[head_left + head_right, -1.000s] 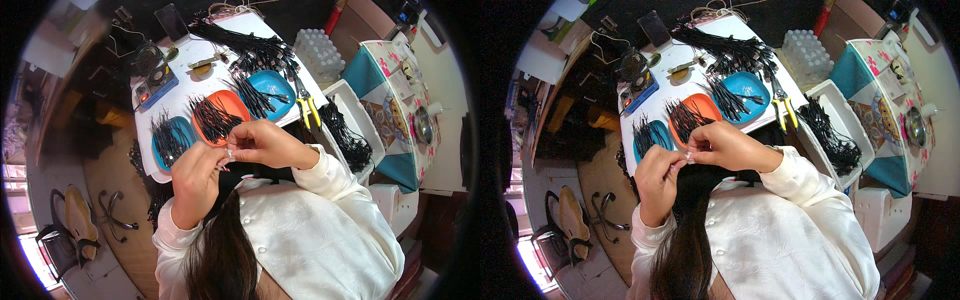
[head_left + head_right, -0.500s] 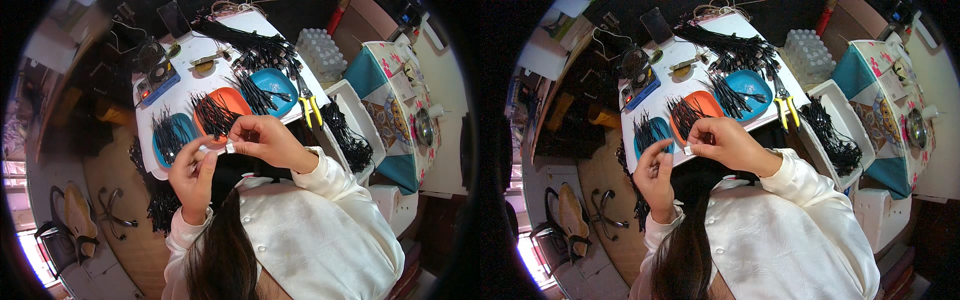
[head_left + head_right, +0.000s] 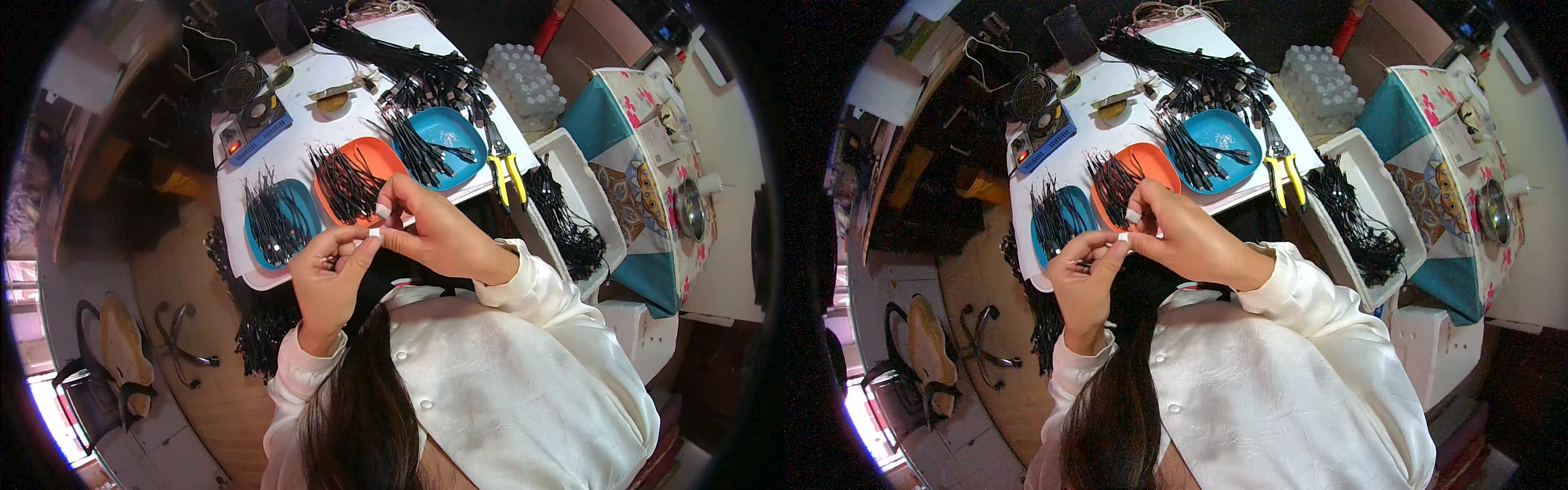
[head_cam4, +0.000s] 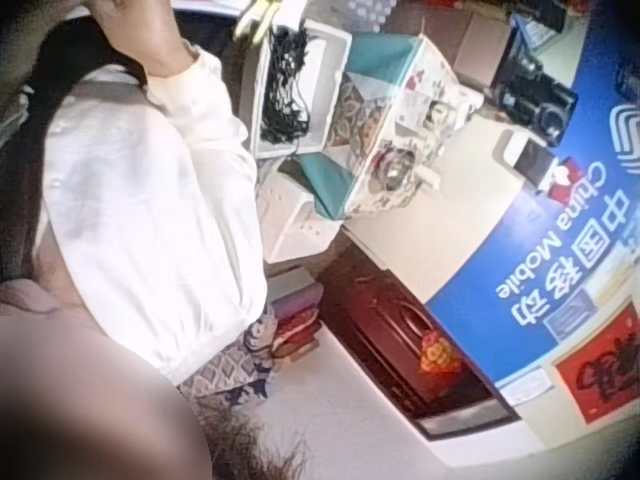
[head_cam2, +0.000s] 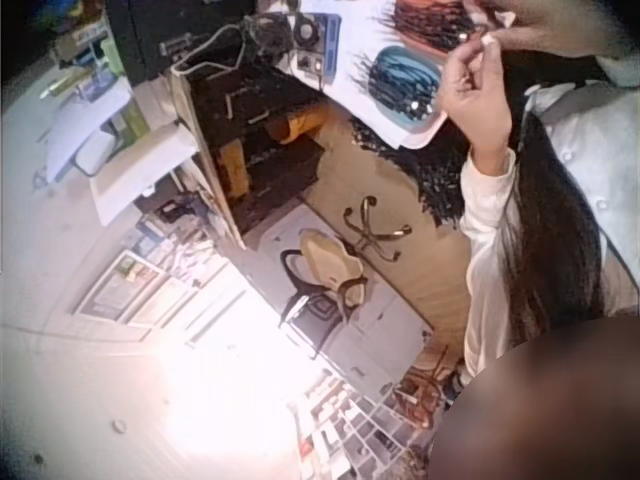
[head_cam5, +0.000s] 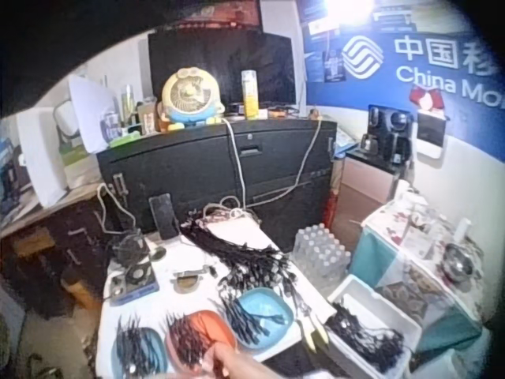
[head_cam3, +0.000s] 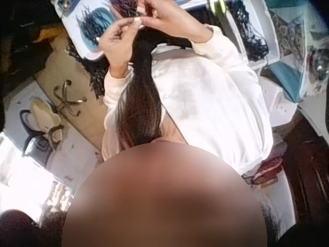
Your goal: The person repeatedly picks up black wire segments from a bowl, attaches small white connectors to the ends, and places the finished pieces into another bowl. The process is continuous and repetitive throughout the clip.
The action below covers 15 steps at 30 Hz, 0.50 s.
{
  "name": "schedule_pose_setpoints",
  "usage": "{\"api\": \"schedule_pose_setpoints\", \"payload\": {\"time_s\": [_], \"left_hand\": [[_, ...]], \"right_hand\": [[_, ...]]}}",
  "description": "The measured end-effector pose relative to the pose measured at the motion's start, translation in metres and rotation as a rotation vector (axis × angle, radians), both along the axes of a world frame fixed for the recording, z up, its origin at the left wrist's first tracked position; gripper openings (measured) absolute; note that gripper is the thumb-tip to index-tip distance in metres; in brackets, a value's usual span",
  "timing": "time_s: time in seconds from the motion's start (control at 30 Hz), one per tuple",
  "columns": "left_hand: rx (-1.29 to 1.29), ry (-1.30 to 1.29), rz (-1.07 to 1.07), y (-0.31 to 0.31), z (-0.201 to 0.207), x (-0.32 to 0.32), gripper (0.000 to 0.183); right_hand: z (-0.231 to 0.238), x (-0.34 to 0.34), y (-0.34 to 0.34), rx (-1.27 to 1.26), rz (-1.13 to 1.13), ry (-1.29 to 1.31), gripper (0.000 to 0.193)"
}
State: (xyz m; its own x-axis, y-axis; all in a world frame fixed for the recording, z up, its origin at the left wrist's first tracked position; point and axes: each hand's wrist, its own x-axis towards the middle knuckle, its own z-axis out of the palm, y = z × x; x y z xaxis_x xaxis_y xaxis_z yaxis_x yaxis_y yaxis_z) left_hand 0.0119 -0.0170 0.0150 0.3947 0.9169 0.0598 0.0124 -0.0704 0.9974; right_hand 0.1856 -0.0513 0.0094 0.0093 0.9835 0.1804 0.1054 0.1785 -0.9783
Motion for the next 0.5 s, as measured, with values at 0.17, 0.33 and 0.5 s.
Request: {"api": "schedule_pose_setpoints", "payload": {"time_s": [0.17, 0.33, 0.5], "left_hand": [[-0.183, -0.136, -0.102, 0.010, 0.003, -0.008, 0.016], [-0.298, -0.267, -0.167, 0.011, 0.006, -0.009, 0.016], [-0.106, -0.114, -0.108, 0.004, 0.002, -0.007, 0.014]], "right_hand": [[-0.009, 0.000, 0.005, -0.101, 0.126, 0.178, 0.029], [-0.010, 0.000, 0.005, -0.150, 0.135, 0.255, 0.029], [-0.012, -0.003, 0.006, -0.110, 0.169, 0.205, 0.026]]}}
